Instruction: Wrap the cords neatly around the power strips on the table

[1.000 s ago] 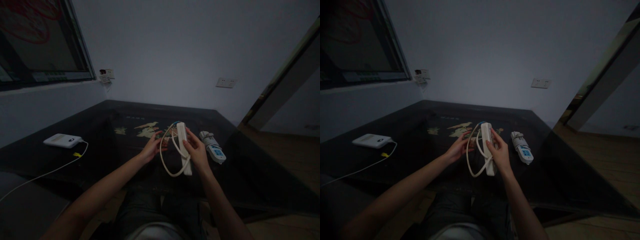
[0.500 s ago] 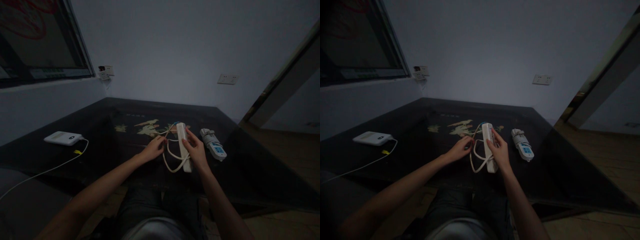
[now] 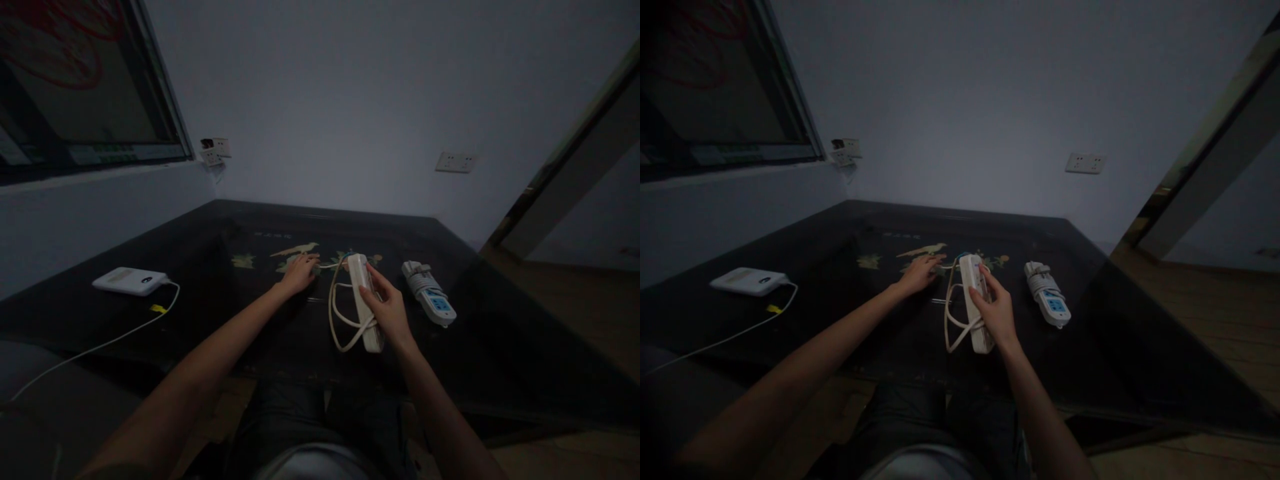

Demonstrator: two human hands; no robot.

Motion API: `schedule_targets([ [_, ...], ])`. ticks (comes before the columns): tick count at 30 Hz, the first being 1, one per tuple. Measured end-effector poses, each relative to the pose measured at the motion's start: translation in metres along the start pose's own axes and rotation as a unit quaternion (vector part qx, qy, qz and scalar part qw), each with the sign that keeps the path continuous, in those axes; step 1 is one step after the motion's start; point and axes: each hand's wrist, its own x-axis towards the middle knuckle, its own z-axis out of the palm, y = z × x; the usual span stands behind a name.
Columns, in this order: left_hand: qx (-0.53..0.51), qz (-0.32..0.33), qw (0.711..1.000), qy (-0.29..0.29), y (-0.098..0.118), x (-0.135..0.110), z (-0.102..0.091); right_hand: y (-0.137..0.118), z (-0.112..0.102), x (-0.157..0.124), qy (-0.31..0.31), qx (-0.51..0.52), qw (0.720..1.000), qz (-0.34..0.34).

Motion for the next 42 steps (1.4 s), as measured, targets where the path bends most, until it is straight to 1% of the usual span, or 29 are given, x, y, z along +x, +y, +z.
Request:
schedule_targets([
  [2, -0.015, -0.009, 1.0, -0.007, -0.007, 0.004, 0.004, 0.0, -0.001, 0.0, 0.004, -0.002, 1.0, 0.001],
  [4, -0.036, -0.017, 0.999, -0.008, -0.008, 0.004, 0.008, 0.0, -0.002, 0.001, 0.012, -0.005, 1.0, 0.0],
  [8, -0.096, -0.046, 0.994, -0.013, -0.003, 0.002, 0.017, -0.001, -0.004, 0.001, 0.014, 0.018, 0.999, 0.026],
  [11, -0.149, -0.083, 0.985, -0.031, 0.003, 0.012, 0.027, -0.001, -0.003, 0.0, 0.013, 0.024, 0.999, 0.034],
  [14, -0.207, -0.136, 0.967, -0.053, 0.008, 0.03, 0.041, 0.001, 0.0, -0.002, 0.007, 0.029, 0.999, 0.03],
  [17, -0.266, -0.182, 0.944, -0.062, 0.018, 0.045, 0.057, 0.004, 0.001, -0.004, -0.007, 0.052, 0.998, 0.039],
  [19, -0.311, -0.198, 0.927, -0.071, 0.027, 0.049, 0.065, 0.005, 0.002, -0.004, -0.014, 0.058, 0.997, 0.043],
  [22, -0.379, -0.203, 0.898, -0.096, 0.042, 0.044, 0.07, 0.004, 0.001, -0.004, -0.013, 0.052, 0.998, 0.039],
  [24, -0.415, -0.2, 0.88, -0.114, 0.051, 0.036, 0.066, 0.004, 0.0, -0.004, -0.007, 0.051, 0.998, 0.036],
  [27, -0.452, -0.191, 0.861, -0.133, 0.061, 0.021, 0.053, 0.004, -0.002, -0.005, 0.0, 0.058, 0.998, 0.035],
  [31, -0.477, -0.159, 0.854, -0.135, 0.07, 0.0, 0.031, 0.006, -0.003, -0.006, 0.011, 0.043, 0.998, 0.035],
  [33, -0.479, -0.125, 0.859, -0.128, 0.072, -0.011, 0.022, 0.006, -0.003, -0.006, 0.016, 0.041, 0.998, 0.038],
  [36, -0.473, -0.048, 0.868, -0.141, 0.074, -0.026, 0.01, 0.006, -0.003, -0.006, 0.025, 0.051, 0.997, 0.05],
  [38, -0.464, -0.015, 0.872, -0.153, 0.073, -0.032, 0.004, 0.006, -0.003, -0.006, 0.025, 0.06, 0.996, 0.06],
  [42, -0.37, 0.048, 0.907, -0.195, 0.074, -0.037, -0.006, 0.008, -0.002, -0.006, 0.024, 0.067, 0.995, 0.065],
])
